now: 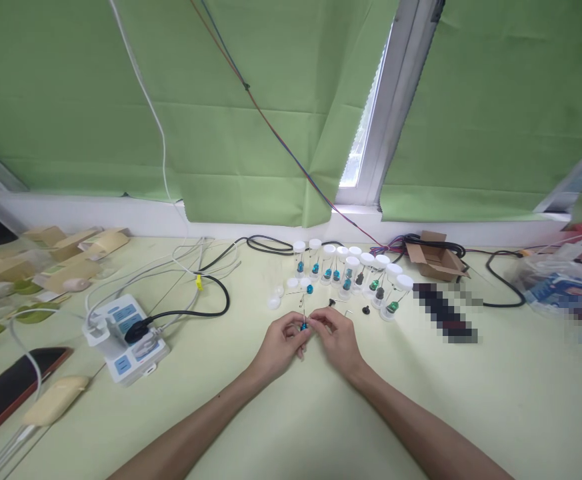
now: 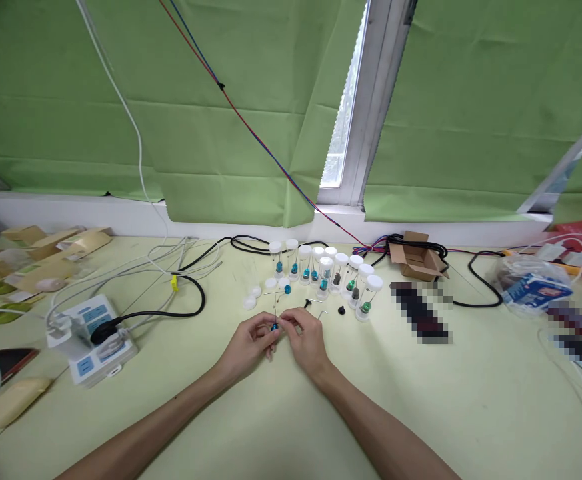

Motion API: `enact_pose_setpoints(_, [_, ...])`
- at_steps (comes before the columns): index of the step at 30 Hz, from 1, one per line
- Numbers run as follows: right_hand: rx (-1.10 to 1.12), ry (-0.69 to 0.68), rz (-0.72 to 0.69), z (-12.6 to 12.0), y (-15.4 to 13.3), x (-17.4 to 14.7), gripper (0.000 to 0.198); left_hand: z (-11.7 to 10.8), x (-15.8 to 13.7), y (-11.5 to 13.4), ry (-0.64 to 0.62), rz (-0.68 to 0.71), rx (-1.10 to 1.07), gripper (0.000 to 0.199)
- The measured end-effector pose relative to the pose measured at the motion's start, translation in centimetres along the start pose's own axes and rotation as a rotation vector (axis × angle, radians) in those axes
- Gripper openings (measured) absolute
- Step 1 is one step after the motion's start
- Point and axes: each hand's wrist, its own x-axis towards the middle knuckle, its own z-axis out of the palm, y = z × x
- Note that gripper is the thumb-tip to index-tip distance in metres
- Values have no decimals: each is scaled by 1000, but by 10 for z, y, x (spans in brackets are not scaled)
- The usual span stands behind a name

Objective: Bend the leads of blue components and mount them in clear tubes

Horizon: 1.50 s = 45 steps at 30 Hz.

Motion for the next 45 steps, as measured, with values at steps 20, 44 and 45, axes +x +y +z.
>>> enact_pose_setpoints(20, [5, -10, -84, -2, -4, 0, 15, -2, 0, 6, -16, -13, 2, 26])
enact_pose_setpoints(44, [-3, -76, -49, -3, 2, 1, 15, -6, 2, 11, -70, -74, -102, 31])
enact_pose_setpoints(45, [-1, -79, -48, -3, 2, 1, 15, -6, 2, 11, -70, -74, -103, 31])
